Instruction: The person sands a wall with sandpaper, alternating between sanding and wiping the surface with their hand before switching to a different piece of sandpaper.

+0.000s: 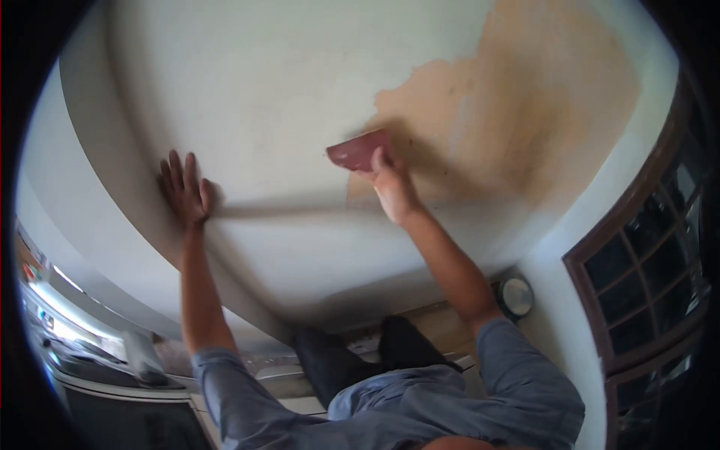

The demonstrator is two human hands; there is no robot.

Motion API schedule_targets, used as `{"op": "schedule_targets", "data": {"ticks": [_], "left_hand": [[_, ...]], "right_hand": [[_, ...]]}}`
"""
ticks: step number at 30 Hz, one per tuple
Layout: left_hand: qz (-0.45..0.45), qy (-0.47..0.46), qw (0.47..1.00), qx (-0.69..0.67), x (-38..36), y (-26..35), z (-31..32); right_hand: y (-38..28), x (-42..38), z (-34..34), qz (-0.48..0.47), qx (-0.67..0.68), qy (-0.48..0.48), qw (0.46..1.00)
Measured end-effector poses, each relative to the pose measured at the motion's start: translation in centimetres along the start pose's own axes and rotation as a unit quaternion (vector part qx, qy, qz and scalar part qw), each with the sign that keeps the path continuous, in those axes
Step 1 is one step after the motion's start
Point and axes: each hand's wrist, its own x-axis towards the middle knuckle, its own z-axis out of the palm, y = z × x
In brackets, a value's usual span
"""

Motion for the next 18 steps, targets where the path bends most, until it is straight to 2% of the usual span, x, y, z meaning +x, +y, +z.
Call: {"op": "schedule_targets", "data": {"ticks": [1,3,4,5,6,8,12,14,15,16,17,18], "left_hand": [[-0.041,0.0,0.999,-0.021,-0.3,1.1,0.4],[-0.127,-0.006,0.992,-0.016,0.6,5.7,0.5],[-0.115,0.0,0.993,-0.024,1.2,7.4,1.2],[-0.097,-0.056,0.994,-0.004,1.8,8.8,0.7],[-0.03,-0.043,0.999,-0.009,2.5,9.8,1.2],[0.044,0.004,0.999,0.018,3.9,10.7,2.4],[0.059,0.028,0.998,0.009,3.6,9.3,2.1],[0.047,0.024,0.999,-0.005,3.2,9.3,2.1],[0.054,0.023,0.998,-0.017,3.1,9.0,1.8],[0.056,0.025,0.998,-0.013,2.8,8.0,1.5],[0.102,-0.03,0.994,-0.014,2.1,5.9,0.9],[0.149,-0.085,0.985,-0.015,1.6,4.0,0.5]], "right_hand": [[-1.8,-0.4,-0.7,-0.02,0.152,0.013,0.988],[-4.9,-1.3,-2.3,-0.036,0.232,0.025,0.972],[-5.8,-1.8,-3.1,0.003,0.282,0.007,0.96],[-5.9,-1.8,-2.9,0.044,0.325,-0.013,0.945],[-6.0,-1.7,-2.9,0.033,0.328,-0.01,0.944],[-6.3,-1.7,-3.3,0.058,0.367,-0.008,0.928],[-6.0,-1.8,-3.0,0.046,0.346,0.008,0.937],[-5.3,-1.1,-4.1,-0.062,0.305,0.086,0.946],[-5.1,-0.4,-4.8,-0.125,0.22,0.128,0.959],[-5.4,-0.4,-5.0,-0.127,0.223,0.125,0.958],[-5.9,-0.5,-5.1,-0.238,-0.041,0.202,0.949],[-5.6,0.2,-5.1,-0.32,-0.202,0.211,0.901]]}}
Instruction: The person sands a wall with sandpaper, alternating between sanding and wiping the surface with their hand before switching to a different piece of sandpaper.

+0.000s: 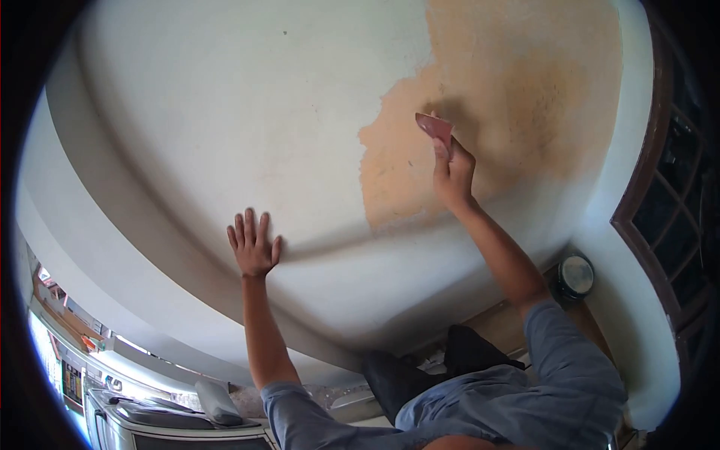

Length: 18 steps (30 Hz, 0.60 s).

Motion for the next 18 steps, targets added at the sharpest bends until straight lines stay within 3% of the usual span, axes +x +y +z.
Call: {"op": "schedule_targets", "data": {"ticks": [1,2,4,9,11,13,14,15,16,18], "left_hand": [[0.032,-0.003,0.999,0.007,-0.8,-1.5,-0.2],[0.057,0.001,0.998,0.018,-1.2,-2.4,-0.5],[0.067,0.015,0.997,0.042,-1.7,-2.7,-0.1],[-0.004,0.044,0.998,0.044,-4.9,-4.1,0.5],[0.009,0.056,0.997,0.061,-5.1,-4.5,0.4],[0.004,0.047,0.997,0.059,-5.0,-4.5,0.4],[0.001,0.043,0.998,0.055,-5.4,-4.1,0.4],[-0.009,0.042,0.998,0.051,-5.8,-4.2,0.1],[-0.006,0.042,0.998,0.051,-5.7,-4.3,0.0],[0.0,0.054,0.998,0.043,-5.5,-4.1,0.5]], "right_hand": [[0.5,0.3,0.4,-0.121,-0.14,0.017,0.983],[1.7,0.4,1.5,-0.121,-0.138,0.027,0.983],[4.0,0.7,4.5,-0.345,-0.335,-0.08,0.873],[5.7,-2.4,9.2,-0.483,-0.398,-0.19,0.757],[5.6,2.1,7.1,-0.509,-0.305,-0.222,0.774],[3.9,9.6,3.9,-0.516,-0.389,-0.141,0.75],[2.3,13.5,2.8,-0.491,-0.504,-0.058,0.708],[0.6,16.6,2.7,-0.368,-0.429,-0.027,0.825],[-2.2,17.6,3.4,-0.323,-0.367,0.055,0.87],[1.0,16.3,6.5,-0.321,-0.412,0.151,0.839]]}}
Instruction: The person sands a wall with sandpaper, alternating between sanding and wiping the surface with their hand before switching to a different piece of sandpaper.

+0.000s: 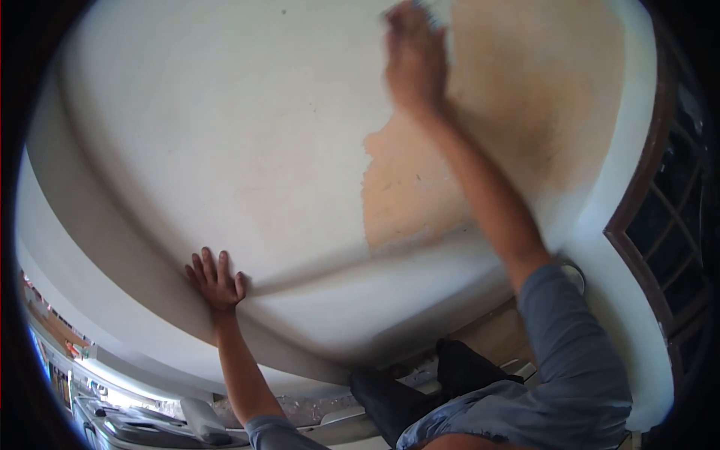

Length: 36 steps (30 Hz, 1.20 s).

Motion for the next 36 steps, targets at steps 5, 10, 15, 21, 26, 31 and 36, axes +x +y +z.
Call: {"op": "schedule_targets", "data": {"ticks": [5,10,15,21,26,31,36], "left_hand": [[0.008,-0.001,1.0,0.019,-0.4,-0.1,-0.4],[0.004,0.01,1.0,0.019,0.0,-0.2,-0.2],[-0.007,0.017,1.0,0.014,-0.1,-0.3,0.1],[-0.001,0.003,0.999,0.034,-0.3,-1.0,0.4],[-0.016,0.011,1.0,0.016,-0.8,-0.3,0.3],[-0.025,0.026,0.999,0.014,-0.3,-0.2,0.3],[-0.019,0.013,1.0,0.015,-0.4,0.1,0.1]], "right_hand": [[-8.8,-14.6,-4.1,-0.315,0.204,-0.198,0.905],[4.5,1.9,-1.2,-0.105,0.019,-0.108,0.988],[5.9,5.2,0.6,0.056,-0.028,0.051,0.997],[-8.0,-10.6,-3.4,-0.316,0.173,-0.173,0.917],[8.7,4.6,-0.1,-0.033,0.04,-0.021,0.998],[4.5,0.4,-0.2,0.047,-0.069,-0.013,0.996],[-2.5,-9.4,-5.5,-0.313,0.054,-0.147,0.937]]}}
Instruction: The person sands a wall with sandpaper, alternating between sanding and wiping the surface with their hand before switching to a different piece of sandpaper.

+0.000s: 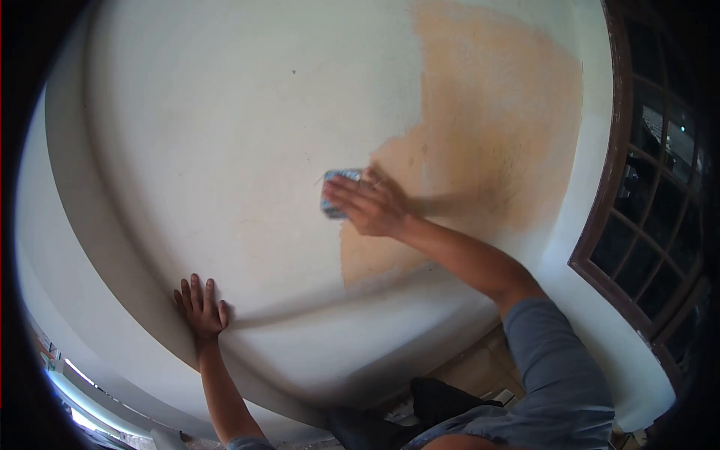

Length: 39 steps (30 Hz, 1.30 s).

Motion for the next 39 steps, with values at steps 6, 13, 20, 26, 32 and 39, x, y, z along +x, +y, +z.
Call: {"op": "schedule_targets", "data": {"ticks": [6,13,20,26,32,39], "left_hand": [[-0.01,-0.007,1.0,-0.006,0.0,0.0,0.2],[-0.004,-0.005,1.0,-0.005,-0.6,0.1,0.2],[-0.016,-0.002,1.0,-0.009,-0.4,0.1,0.7],[-0.011,0.018,1.0,-0.017,-0.1,-0.2,0.9],[-0.017,0.001,1.0,-0.014,-0.5,0.0,0.6],[-0.019,0.014,1.0,-0.019,-0.3,0.1,0.5]], "right_hand": [[20.3,5.6,-1.4,0.399,-0.118,0.139,0.899],[-5.3,-2.3,3.1,0.088,0.066,-0.076,0.991],[20.0,6.9,-0.4,0.399,-0.065,0.148,0.903],[3.1,1.4,3.8,0.218,-0.05,-0.061,0.973],[5.9,0.5,2.7,0.108,-0.003,-0.054,0.993],[24.2,16.4,0.3,0.361,-0.093,0.164,0.913]]}}
